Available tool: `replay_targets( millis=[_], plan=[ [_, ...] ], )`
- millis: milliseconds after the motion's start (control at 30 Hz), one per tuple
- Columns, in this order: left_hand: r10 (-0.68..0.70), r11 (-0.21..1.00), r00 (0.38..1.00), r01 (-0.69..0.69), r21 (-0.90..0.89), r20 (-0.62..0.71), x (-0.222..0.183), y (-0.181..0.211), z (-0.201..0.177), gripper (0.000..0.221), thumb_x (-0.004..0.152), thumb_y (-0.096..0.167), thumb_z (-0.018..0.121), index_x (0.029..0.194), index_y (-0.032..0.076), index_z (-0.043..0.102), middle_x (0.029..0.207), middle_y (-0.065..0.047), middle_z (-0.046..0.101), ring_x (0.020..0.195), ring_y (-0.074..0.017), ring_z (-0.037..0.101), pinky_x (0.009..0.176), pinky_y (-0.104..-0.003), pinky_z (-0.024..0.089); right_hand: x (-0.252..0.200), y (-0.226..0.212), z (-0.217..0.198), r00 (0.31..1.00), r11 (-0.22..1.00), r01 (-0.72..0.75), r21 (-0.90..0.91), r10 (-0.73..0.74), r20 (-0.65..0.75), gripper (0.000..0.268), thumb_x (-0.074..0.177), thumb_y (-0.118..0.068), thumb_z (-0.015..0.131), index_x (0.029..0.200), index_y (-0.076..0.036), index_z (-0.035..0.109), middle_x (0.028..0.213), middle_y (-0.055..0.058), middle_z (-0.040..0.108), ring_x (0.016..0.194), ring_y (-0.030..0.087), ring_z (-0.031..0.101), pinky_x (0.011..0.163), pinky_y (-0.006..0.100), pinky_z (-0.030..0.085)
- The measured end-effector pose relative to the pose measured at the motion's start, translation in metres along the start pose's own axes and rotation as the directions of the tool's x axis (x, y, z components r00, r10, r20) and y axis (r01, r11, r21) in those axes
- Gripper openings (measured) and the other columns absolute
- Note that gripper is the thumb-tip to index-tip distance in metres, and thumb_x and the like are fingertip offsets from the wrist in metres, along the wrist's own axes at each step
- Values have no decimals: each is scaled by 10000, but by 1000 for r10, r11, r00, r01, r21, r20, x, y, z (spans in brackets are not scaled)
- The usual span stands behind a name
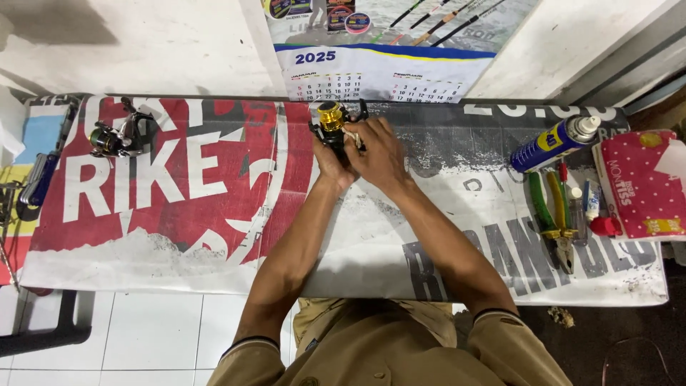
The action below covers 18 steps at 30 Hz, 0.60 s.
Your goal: Reassembling a spinning fishing reel by fitting the spool onto the main body.
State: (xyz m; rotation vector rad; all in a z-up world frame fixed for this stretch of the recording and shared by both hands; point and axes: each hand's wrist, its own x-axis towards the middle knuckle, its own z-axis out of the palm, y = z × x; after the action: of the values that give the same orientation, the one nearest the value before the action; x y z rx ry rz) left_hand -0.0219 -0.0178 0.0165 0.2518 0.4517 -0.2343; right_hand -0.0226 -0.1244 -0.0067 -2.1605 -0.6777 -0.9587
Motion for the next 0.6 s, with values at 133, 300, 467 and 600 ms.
replay_targets(
  millis=[133,300,467,600],
  plan=[
    [12,1000,1000,-12,14,12,3,0,0,702,860,674,591,1151,44,695,1038,-148,717,904,-256,712,850,-344,621,15,-24,-16,998,997,55,-57,-54,9,151,929,-94,706,1067,-74,764,773,71,587,776,234,609,730,333,510],
    [43,998,998,-45,38,47,2,1,-2,673,866,670,596,1140,65,702,1031,-128,725,898,-245,713,844,-347,614,22,-34,-21,973,973,229,-11,-228,35,165,1011,-169,641,978,-66,767,804,105,567,794,314,597,655,387,513],
    [64,996,995,-69,56,74,3,-4,-3,651,871,667,599,1132,80,708,1026,-112,731,894,-237,713,839,-348,609,25,-22,-16,958,958,287,7,-287,22,158,996,-185,666,936,-77,764,804,103,580,821,314,606,666,380,524],
    [91,993,991,-98,68,102,4,-9,-4,629,875,664,603,1124,96,713,1021,-97,736,890,-229,713,835,-350,604,35,-20,-30,962,961,274,33,-274,5,91,941,-150,677,931,-137,767,768,53,513,821,281,584,690,366,524]
  ],
)
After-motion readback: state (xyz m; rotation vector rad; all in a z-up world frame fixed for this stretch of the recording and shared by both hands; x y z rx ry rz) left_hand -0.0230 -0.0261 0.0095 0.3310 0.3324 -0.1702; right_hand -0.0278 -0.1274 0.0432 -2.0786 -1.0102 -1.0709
